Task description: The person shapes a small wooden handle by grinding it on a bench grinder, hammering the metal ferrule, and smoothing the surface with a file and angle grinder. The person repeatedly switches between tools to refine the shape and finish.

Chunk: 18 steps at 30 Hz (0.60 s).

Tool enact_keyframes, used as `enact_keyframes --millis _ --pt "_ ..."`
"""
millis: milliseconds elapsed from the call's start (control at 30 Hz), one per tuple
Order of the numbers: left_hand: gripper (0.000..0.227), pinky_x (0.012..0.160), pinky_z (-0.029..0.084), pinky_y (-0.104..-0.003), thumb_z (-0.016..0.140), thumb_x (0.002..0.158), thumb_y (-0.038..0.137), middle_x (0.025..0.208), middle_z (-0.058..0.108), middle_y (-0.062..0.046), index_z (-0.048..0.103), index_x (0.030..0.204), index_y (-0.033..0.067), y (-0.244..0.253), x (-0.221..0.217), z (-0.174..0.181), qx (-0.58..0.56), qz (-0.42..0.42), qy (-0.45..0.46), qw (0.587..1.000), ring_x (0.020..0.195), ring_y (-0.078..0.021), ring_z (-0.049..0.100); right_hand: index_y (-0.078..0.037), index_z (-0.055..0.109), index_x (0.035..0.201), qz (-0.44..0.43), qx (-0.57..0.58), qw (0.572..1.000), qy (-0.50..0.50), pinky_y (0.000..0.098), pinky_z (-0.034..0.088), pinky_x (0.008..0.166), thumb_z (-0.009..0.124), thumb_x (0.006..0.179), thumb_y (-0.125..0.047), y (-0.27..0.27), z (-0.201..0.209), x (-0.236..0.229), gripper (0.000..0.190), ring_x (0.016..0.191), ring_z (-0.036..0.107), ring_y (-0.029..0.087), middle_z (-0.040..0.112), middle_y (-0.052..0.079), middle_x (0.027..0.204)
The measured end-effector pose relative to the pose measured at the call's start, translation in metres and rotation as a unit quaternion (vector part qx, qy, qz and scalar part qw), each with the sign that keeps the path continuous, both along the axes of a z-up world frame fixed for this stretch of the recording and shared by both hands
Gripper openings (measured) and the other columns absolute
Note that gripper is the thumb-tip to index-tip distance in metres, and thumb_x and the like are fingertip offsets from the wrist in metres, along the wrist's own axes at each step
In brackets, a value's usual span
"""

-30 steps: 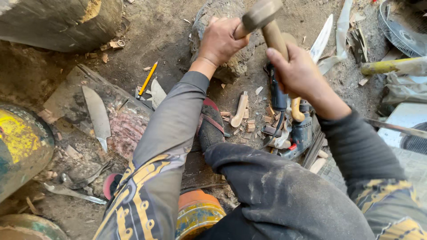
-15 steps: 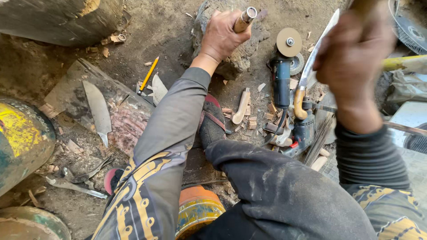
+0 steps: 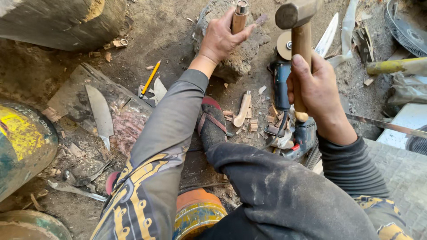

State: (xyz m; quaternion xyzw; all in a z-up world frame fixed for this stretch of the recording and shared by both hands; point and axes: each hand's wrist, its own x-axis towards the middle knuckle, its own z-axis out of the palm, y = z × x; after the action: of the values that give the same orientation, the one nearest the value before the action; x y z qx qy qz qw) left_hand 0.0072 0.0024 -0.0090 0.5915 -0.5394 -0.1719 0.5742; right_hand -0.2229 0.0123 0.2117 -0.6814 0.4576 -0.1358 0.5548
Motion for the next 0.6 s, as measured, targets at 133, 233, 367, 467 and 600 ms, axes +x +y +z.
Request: enact_keyframes --millis 133,233,367,467,600 --pt "0.036 0.069 0.068 -0.033 0.064 0.109 0.051 0.086 0.081 -0.004 0.058 0.123 0.0188 0.007 0.007 -0.003 0.029 -0.072 0.069 0.995 0.071 -0.018 0.082 -0.007 0.056 0.118 0.015 -0.025 1.0 -0.003 0.0247 0.044 0.045 0.056 0.11 -0.039 0.007 0.009 0.01 0.034 0.05 0.055 0.011 0.056 0.002 0.067" --pt "0.042 0.069 0.06 -0.038 0.059 0.116 0.051 0.089 0.076 -0.004 0.05 0.133 0.0137 0.007 0.012 -0.005 -0.033 -0.04 -0.021 0.998 0.073 -0.0201 0.076 -0.005 0.056 0.118 0.03 -0.052 0.998 0.005 0.0249 0.045 0.046 0.057 0.109 -0.038 0.007 0.012 0.016 0.034 0.051 0.057 0.011 0.057 0.003 0.068" --pt "0.033 0.055 0.058 -0.035 0.053 0.108 0.05 0.067 0.066 -0.003 0.054 0.119 0.0182 -0.003 0.009 -0.007 0.067 0.038 -0.098 0.992 0.053 -0.0177 0.067 -0.005 0.056 0.113 0.065 -0.061 0.996 0.031 0.0252 0.046 0.045 0.058 0.11 -0.037 0.004 0.019 0.022 0.033 0.051 0.058 0.011 0.059 0.003 0.069" --pt "0.029 0.06 0.06 -0.035 0.054 0.109 0.047 0.071 0.066 -0.001 0.052 0.107 0.0184 -0.004 0.004 -0.009 0.042 0.045 -0.095 0.994 0.056 -0.0169 0.068 -0.005 0.056 0.11 0.108 -0.157 0.98 0.056 0.0274 0.047 0.044 0.058 0.114 -0.038 -0.011 0.045 0.015 0.033 0.055 0.059 0.012 0.061 0.005 0.074" --pt "0.028 0.059 0.063 -0.037 0.059 0.105 0.045 0.068 0.067 -0.001 0.053 0.108 0.0185 0.0 0.002 -0.012 0.009 0.067 -0.109 0.992 0.057 -0.018 0.07 -0.008 0.056 0.112 0.079 -0.248 0.965 -0.033 0.0265 0.048 0.049 0.051 0.118 -0.04 -0.029 0.09 -0.001 0.033 0.058 0.063 0.012 0.063 0.004 0.08"
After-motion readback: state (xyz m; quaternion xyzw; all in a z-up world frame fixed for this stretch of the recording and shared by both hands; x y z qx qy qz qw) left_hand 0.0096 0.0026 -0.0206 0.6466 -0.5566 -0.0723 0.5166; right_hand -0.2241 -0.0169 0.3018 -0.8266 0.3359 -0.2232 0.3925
